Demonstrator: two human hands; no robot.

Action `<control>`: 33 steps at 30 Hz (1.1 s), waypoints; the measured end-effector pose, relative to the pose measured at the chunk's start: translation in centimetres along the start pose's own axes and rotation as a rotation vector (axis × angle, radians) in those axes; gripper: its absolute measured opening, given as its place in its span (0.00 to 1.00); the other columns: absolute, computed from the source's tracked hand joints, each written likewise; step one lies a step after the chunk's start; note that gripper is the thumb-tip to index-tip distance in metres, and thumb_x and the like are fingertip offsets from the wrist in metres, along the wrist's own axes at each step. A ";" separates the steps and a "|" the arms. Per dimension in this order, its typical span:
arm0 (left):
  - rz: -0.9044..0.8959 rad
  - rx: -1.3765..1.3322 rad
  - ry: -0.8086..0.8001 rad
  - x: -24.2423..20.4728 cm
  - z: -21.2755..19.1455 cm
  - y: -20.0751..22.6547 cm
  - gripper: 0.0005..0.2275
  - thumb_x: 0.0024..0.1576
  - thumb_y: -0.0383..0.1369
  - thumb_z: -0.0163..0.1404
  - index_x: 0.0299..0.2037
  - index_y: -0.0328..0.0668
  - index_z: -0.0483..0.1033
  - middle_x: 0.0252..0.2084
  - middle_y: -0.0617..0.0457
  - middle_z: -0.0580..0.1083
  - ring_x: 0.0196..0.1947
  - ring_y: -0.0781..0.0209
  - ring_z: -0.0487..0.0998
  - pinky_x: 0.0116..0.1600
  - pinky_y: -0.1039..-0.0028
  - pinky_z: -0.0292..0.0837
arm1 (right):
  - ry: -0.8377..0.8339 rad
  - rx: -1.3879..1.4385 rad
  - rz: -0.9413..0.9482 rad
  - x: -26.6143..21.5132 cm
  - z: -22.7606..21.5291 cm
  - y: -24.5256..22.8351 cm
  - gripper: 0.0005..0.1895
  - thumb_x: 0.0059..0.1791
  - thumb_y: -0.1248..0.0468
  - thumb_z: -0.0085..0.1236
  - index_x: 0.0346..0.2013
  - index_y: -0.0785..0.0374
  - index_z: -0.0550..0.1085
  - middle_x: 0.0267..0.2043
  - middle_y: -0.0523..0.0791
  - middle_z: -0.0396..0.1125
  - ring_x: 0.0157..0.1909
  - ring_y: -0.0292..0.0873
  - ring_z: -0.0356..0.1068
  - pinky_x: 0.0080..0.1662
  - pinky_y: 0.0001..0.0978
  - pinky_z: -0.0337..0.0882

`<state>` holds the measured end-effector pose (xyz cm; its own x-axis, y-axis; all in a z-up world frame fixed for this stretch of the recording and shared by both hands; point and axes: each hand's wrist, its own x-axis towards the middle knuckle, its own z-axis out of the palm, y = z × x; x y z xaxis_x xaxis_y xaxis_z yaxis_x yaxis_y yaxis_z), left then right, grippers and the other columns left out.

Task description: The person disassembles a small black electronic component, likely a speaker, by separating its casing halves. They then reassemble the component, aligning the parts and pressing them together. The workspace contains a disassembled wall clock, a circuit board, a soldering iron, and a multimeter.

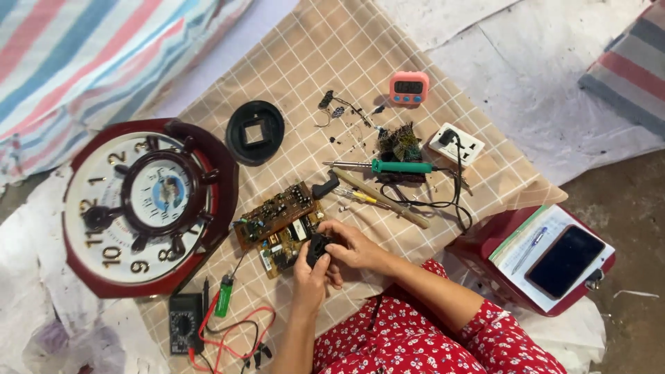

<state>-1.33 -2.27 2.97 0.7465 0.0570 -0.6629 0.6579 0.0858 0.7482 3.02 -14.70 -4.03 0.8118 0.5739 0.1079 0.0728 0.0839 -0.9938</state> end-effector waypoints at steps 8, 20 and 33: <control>0.157 -0.154 -0.057 -1.0 -0.4 -2.5 0.20 0.51 0.31 0.43 0.53 0.37 0.55 0.18 0.46 0.66 0.11 0.61 0.65 0.16 0.78 0.61 | -0.099 -0.050 -0.150 -0.3 0.2 0.0 0.29 0.45 0.41 0.31 0.47 0.61 0.59 0.39 0.47 0.60 0.39 0.41 0.62 0.42 0.33 0.66; 0.055 -0.233 -0.249 0.9 -3.6 -2.2 0.20 0.52 0.39 0.39 0.54 0.40 0.57 0.20 0.45 0.68 0.13 0.60 0.69 0.17 0.77 0.65 | -0.118 -0.045 -0.035 0.4 0.9 -0.6 0.29 0.44 0.43 0.36 0.50 0.60 0.60 0.48 0.47 0.60 0.48 0.41 0.61 0.50 0.35 0.61; 0.072 -0.344 -0.654 5.2 -5.8 -1.5 0.30 0.50 0.46 0.47 0.58 0.38 0.52 0.27 0.47 0.70 0.20 0.63 0.72 0.27 0.74 0.73 | 0.100 0.222 0.142 1.6 1.6 0.3 0.27 0.45 0.47 0.43 0.46 0.66 0.59 0.31 0.44 0.61 0.25 0.32 0.60 0.26 0.20 0.61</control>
<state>1.03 3.67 -1.78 0.7639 -0.5206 -0.3812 0.6171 0.4167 0.6676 3.45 -12.43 -4.11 0.8587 0.5104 -0.0458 -0.1652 0.1912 -0.9675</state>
